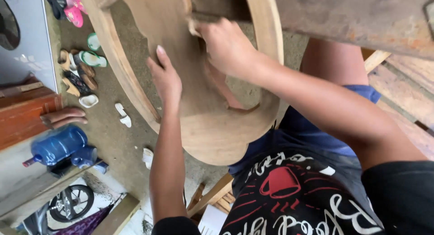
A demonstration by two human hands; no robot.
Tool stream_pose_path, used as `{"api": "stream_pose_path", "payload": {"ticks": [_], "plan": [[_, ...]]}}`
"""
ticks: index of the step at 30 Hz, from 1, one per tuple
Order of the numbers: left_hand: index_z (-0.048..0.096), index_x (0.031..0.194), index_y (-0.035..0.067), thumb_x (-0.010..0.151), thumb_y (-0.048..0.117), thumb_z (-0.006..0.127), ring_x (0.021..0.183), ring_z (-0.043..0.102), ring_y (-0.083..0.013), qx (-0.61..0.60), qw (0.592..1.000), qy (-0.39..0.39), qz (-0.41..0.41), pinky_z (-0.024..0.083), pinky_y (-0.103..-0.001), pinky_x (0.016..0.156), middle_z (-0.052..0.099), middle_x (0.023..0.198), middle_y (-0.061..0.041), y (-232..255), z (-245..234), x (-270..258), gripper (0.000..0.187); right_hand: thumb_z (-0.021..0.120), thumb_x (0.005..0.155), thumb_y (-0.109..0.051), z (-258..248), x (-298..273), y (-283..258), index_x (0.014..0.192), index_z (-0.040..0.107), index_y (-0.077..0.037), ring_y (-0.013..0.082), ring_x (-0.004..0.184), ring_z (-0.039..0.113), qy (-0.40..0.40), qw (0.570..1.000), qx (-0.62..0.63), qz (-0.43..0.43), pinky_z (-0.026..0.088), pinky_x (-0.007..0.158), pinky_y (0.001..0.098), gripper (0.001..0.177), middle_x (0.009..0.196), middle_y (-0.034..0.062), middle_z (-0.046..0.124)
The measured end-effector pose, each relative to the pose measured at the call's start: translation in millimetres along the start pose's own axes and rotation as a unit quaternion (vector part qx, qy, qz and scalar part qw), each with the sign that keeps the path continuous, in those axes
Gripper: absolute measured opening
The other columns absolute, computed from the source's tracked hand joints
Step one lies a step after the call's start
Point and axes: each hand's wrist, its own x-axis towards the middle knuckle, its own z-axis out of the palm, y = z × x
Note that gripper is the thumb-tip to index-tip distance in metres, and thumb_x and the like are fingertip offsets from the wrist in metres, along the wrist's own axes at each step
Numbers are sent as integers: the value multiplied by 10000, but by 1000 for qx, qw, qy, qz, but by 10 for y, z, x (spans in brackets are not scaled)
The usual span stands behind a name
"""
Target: Sanding a curved wooden furniture component by hand using sandpaper to smooth the surface.
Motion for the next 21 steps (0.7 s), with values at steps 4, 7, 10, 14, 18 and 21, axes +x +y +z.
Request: {"api": "stream_pose_path", "payload": {"ticks": [4, 7, 10, 14, 18, 21], "plan": [[410, 1391, -16, 1032, 631, 297, 1288, 514, -495, 35, 998, -50, -19, 422, -569, 1086, 547, 1352, -338, 90, -74, 14, 749, 589, 803, -121, -258, -417, -250, 884, 660, 9, 500, 671, 705, -158, 986, 2, 51, 589, 567, 559, 169, 775, 279, 692], [538, 1157, 21, 976, 558, 362, 1128, 634, -406, -12, 999, 19, 28, 484, -447, 932, 663, 1213, -246, -43, 12, 37, 593, 487, 787, 89, -252, -373, -139, 1381, 395, 64, 563, 722, 626, -70, 994, 89, 13, 497, 520, 574, 601, 1559, 201, 314], [546, 1199, 41, 963, 566, 329, 1160, 628, -356, -8, 1000, 0, -7, 481, -420, 942, 657, 1248, -198, 153, -48, -54, 615, 431, 672, 164, -166, 124, -142, 1169, 571, 7, 486, 716, 641, 44, 990, 132, -23, 443, 529, 498, 539, 949, 223, 723], [543, 1177, -1, 983, 567, 317, 1153, 586, -436, 21, 999, 29, 35, 447, -484, 933, 621, 1232, -264, -9, 12, 56, 641, 391, 721, 177, -131, 185, -146, 1144, 576, -49, 436, 742, 631, -35, 991, 125, -28, 462, 559, 523, 514, 857, 208, 662], [455, 1301, -7, 938, 642, 280, 1221, 552, -450, 40, 998, 2, -37, 419, -511, 984, 568, 1338, -275, 42, -13, -16, 764, 546, 780, 98, -58, 341, -82, 982, 649, 8, 462, 632, 663, -43, 998, 47, 14, 529, 547, 551, 244, 735, 220, 697], [440, 1311, 9, 935, 636, 286, 1191, 595, -445, 26, 999, -1, -34, 461, -518, 951, 590, 1330, -263, -8, 21, 42, 747, 618, 866, -51, -67, 422, 96, 743, 555, -37, 434, 649, 607, -25, 999, 27, -41, 427, 544, 538, 138, 662, 161, 606]]}}
